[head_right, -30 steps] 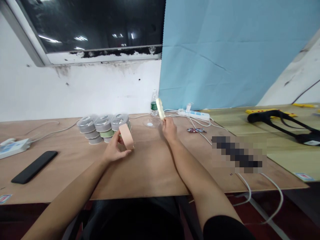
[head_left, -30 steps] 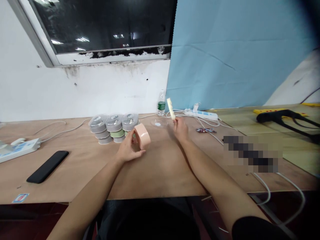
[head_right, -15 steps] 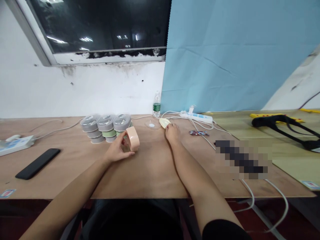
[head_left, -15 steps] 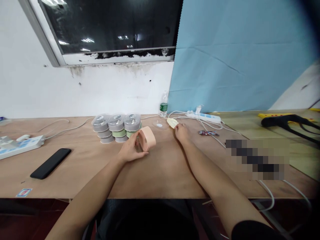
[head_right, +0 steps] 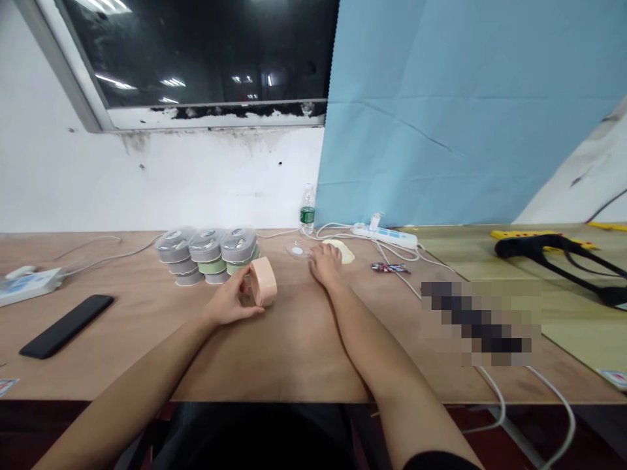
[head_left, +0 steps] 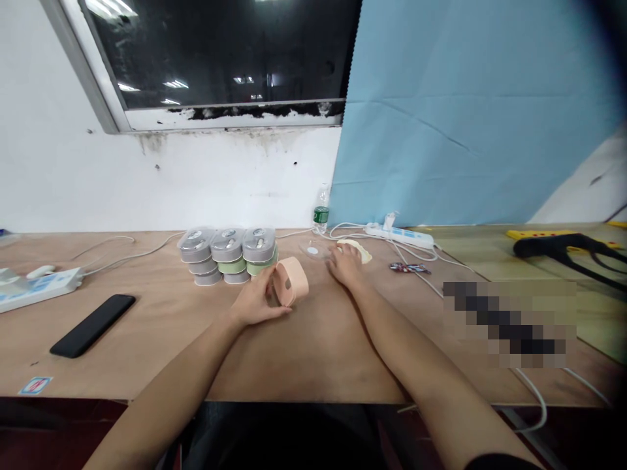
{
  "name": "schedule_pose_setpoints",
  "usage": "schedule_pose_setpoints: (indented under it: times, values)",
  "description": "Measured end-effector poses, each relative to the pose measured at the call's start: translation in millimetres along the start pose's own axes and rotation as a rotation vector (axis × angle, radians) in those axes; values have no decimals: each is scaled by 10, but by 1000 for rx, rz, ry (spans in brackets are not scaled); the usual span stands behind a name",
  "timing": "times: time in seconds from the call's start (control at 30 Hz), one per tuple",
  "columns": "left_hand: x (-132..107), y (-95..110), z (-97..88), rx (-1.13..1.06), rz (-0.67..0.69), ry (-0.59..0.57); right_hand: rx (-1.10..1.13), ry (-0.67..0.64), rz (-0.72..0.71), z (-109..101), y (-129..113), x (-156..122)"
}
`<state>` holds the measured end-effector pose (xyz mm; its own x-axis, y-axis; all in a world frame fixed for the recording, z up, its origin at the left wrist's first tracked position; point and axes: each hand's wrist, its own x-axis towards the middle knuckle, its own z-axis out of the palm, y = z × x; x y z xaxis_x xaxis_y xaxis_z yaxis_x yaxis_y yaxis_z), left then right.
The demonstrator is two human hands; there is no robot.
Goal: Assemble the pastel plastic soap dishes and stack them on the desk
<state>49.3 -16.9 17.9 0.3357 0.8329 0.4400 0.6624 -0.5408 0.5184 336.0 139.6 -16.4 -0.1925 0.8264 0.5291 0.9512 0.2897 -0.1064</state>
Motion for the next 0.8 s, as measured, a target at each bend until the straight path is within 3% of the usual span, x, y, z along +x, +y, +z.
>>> schedule_pose_setpoints:
  times: [0.17,0.27,0.57,0.8]
  values:
    - [-8,-30,5,-6,-15,11,120,-171,-221,98,-143,7]
    - [-15,-39,10,-16,-26,24,173,-166,-293,111,-151,-5]
    - [-21,46,171,-246,-81,1,269,-17,-269,217,-218,-3]
    - [-19,41,149,-222,-51,-51,380,189,-90,17,-163,-17]
